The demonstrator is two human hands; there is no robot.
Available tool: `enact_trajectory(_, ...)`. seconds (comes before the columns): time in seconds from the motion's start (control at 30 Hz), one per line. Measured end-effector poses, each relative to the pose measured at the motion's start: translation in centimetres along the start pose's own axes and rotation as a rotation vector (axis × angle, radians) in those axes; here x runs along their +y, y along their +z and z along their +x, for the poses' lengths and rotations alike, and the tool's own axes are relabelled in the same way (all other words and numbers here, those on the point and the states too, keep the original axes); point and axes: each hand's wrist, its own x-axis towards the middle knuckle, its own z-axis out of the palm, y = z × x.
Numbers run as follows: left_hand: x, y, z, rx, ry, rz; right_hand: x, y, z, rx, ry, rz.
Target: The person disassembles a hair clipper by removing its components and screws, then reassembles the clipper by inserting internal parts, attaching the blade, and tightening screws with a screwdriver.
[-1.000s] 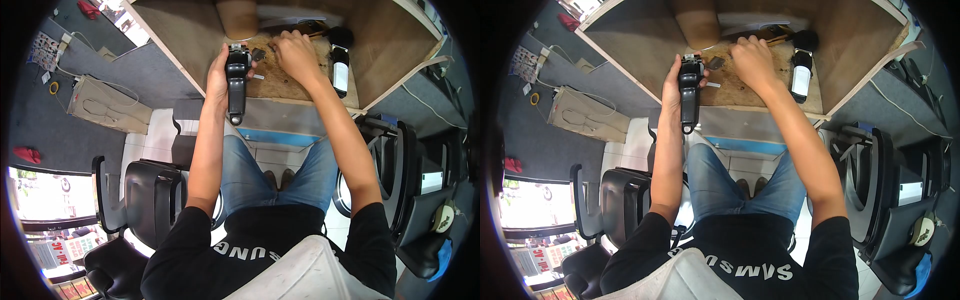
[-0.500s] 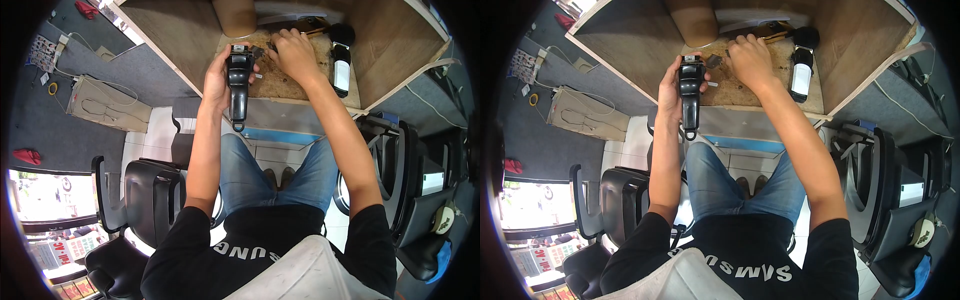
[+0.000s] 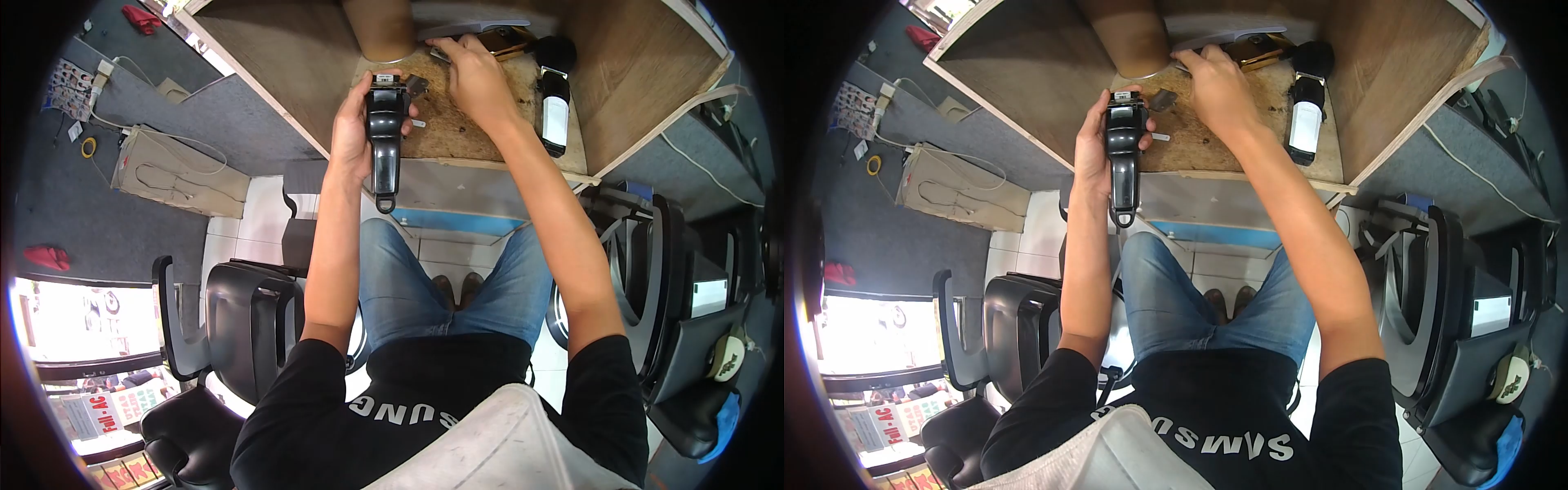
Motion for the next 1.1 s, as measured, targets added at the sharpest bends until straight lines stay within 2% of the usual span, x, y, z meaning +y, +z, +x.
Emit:
enact_trajectory(0.13,-0.1,0.1,-0.1,0.007,0.000,0.035,-0.7,-0.8,0.6,0.103,-0.025,0.261)
enact_trajectory(0.23,0.1,0.9,-0.2,0.009,0.031,0.043,-1.7,-2.1,-0.2,-0.092,0.319,0.566)
enact_trajectory(0.43,-0.5,2.4,-0.8,-0.014,0.149,0.179,-3.9,-3.1,-3.4,-0.082,0.511,0.801)
enact_trajectory(0.53,-1.0,2.7,-0.9,-0.037,0.181,0.207,-3.4,-3.2,-3.9,0.043,0.603,1.060)
enact_trajectory(0.73,-0.9,2.8,-1.3,-0.025,0.134,0.293,-3.9,-3.6,-4.1,0.137,0.563,1.187)
enact_trajectory(0.83,-0.7,2.7,-1.3,-0.055,0.079,0.339,-5.1,-3.1,-4.2,0.195,0.416,1.190)
enact_trajectory(0.93,-1.0,2.9,-1.2,-0.046,0.112,0.319,-5.3,-2.0,-4.7,0.255,0.267,1.059)
enact_trajectory(1.03,-0.8,3.0,-1.3,0.008,0.120,0.440,-5.1,-2.0,-4.8,0.233,0.238,0.964)
enact_trajectory(1.1,-0.6,3.1,-1.4,0.033,0.114,0.393,-5.1,-2.2,-4.7,0.209,0.194,0.914)
